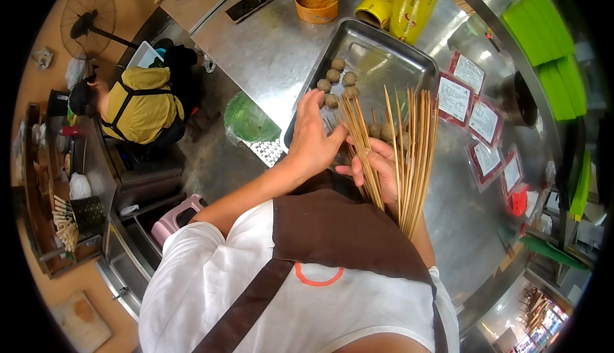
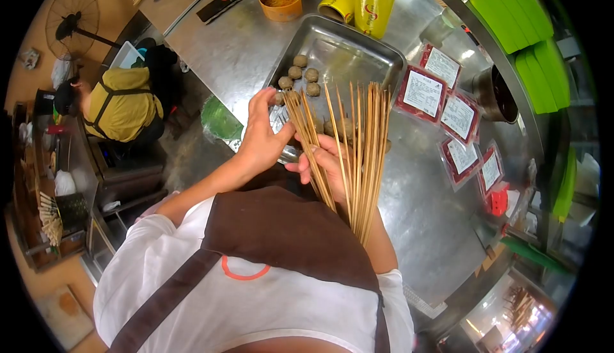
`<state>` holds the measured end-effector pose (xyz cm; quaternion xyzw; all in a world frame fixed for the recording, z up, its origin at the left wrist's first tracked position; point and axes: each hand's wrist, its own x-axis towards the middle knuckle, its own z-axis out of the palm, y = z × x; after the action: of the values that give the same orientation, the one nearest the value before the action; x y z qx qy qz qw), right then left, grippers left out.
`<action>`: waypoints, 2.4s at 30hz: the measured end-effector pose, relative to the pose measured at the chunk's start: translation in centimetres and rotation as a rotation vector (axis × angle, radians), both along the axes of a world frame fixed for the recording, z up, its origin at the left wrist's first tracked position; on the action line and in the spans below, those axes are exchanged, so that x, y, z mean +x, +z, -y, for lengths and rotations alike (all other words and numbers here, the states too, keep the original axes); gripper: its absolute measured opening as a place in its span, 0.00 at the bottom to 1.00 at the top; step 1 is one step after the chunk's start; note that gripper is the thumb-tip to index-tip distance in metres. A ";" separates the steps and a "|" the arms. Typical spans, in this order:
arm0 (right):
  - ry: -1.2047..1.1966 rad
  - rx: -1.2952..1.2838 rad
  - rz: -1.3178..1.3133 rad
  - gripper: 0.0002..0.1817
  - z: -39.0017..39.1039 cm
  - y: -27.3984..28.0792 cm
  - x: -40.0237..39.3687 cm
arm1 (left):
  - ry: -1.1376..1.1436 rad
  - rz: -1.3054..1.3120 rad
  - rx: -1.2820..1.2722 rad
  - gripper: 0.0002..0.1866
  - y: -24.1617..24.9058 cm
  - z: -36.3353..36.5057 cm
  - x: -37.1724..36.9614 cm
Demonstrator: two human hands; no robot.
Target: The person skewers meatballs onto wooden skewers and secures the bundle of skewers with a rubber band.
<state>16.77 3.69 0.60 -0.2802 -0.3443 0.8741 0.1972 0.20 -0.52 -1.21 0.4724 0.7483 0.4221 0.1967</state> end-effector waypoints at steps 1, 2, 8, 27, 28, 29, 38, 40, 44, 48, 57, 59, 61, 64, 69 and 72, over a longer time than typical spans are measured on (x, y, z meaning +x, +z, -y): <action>0.000 -0.001 0.000 0.19 0.0 0.0 0.0 | -0.024 0.009 0.002 0.28 0.1 -0.1 -0.3; -0.004 -0.021 -0.005 0.18 0.1 0.0 0.0 | -0.047 0.018 0.003 0.29 0.3 -0.1 -0.5; -0.027 -0.080 0.004 0.12 -0.1 -0.7 -0.2 | -0.133 0.156 -0.011 0.24 0.8 0.3 -0.5; 0.005 0.007 0.012 0.18 0.3 0.6 -1.1 | -0.275 -0.326 0.200 0.22 4.9 -2.8 1.2; -0.028 -0.011 -0.019 0.20 0.2 0.6 -1.0 | -0.291 -0.271 0.185 0.22 4.9 -3.0 1.2; 0.054 0.008 -0.159 0.25 -0.3 -0.2 -0.9 | -0.254 -0.274 0.176 0.23 4.7 -3.0 1.0; 0.032 -0.087 -0.054 0.17 -0.2 1.0 0.0 | -0.114 -0.096 0.229 0.24 2.4 -0.7 -1.4; -0.020 -0.040 0.041 0.15 -0.2 1.8 -0.2 | -0.099 0.016 0.218 0.22 2.4 -0.7 -2.0; -0.056 0.135 0.095 0.10 0.0 1.1 -0.6 | -0.068 0.064 0.162 0.19 2.1 -0.3 -2.2; -0.131 0.061 -0.010 0.07 -0.2 0.1 -0.7 | -0.072 0.130 0.140 0.18 2.3 -0.1 -1.8; -0.110 -0.051 -0.078 0.06 -0.5 -0.3 -0.6 | -0.100 0.183 0.163 0.16 1.8 0.1 -1.8; -0.115 -0.029 -0.074 0.05 -0.5 -0.6 -0.5 | -0.117 0.171 0.169 0.15 1.7 0.0 -1.8; -0.114 -0.016 -0.063 0.07 -0.6 -0.9 -0.4 | -0.127 0.204 0.178 0.14 1.6 0.0 -1.7; -0.164 -0.041 -0.050 0.07 -0.3 -0.8 -0.7 | -0.122 0.280 0.191 0.12 2.3 -0.2 -1.2; -0.153 -0.005 0.030 0.07 -0.2 0.2 -0.8 | -0.016 0.575 0.134 0.11 2.2 -1.0 -0.8; -0.147 0.053 0.088 0.07 -0.2 0.3 -0.9 | 0.032 0.658 0.079 0.11 2.0 -1.5 -1.0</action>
<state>15.84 3.86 0.91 -0.3374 -0.3542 0.8347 0.2530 -0.85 1.00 0.78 0.3061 0.6349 0.5838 0.4029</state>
